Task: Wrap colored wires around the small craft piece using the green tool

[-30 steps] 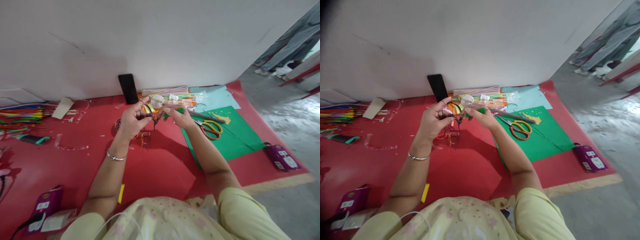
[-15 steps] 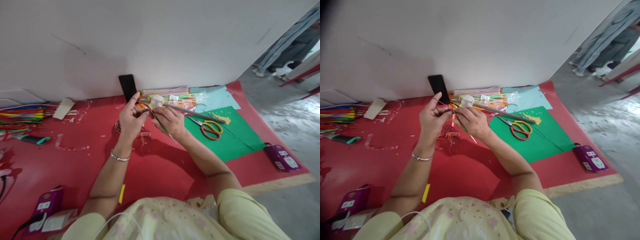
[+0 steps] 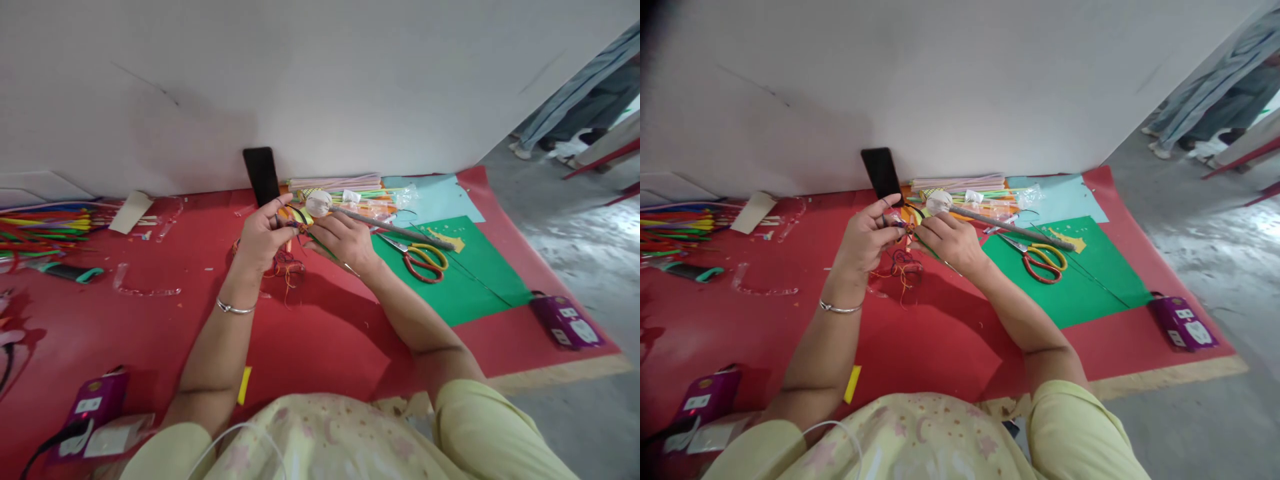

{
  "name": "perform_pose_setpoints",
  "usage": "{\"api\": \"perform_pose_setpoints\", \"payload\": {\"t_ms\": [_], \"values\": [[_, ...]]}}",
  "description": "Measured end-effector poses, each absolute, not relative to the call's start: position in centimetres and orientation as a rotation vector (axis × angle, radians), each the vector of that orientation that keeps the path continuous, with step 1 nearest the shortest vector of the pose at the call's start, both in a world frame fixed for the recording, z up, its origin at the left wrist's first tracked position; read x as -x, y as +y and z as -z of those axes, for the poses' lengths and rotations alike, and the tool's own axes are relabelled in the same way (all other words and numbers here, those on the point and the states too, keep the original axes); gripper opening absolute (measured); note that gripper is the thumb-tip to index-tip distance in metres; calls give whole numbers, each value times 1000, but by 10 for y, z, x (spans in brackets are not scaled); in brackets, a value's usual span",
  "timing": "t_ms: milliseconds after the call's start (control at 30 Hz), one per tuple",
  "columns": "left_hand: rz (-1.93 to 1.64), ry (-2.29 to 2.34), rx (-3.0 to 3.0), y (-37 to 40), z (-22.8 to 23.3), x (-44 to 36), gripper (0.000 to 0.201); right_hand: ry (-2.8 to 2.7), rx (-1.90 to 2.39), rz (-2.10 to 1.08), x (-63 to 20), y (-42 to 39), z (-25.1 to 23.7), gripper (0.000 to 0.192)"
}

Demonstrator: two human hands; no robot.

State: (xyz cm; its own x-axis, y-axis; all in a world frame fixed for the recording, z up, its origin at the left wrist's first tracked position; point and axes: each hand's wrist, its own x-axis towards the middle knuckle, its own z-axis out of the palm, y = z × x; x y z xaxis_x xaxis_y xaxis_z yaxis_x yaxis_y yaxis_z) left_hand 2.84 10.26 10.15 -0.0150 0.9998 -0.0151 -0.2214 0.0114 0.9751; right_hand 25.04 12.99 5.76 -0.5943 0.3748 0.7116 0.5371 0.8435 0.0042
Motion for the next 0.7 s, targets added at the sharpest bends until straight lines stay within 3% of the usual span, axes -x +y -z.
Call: {"api": "perform_pose_setpoints", "payload": {"t_ms": [233, 467, 700], "values": [[-1384, 1193, -1237, 106, -96, -26, 52, -2268, 575, -54, -255, 126, -80, 29], [-1218, 996, -1087, 102, -101, -20, 58, -1918, 584, -919, -263, 125, -93, 44], [-1237, 885, -1012, 96, -108, -27, 54, -1325, 742, -1595, -238, 122, -75, 63]]}}
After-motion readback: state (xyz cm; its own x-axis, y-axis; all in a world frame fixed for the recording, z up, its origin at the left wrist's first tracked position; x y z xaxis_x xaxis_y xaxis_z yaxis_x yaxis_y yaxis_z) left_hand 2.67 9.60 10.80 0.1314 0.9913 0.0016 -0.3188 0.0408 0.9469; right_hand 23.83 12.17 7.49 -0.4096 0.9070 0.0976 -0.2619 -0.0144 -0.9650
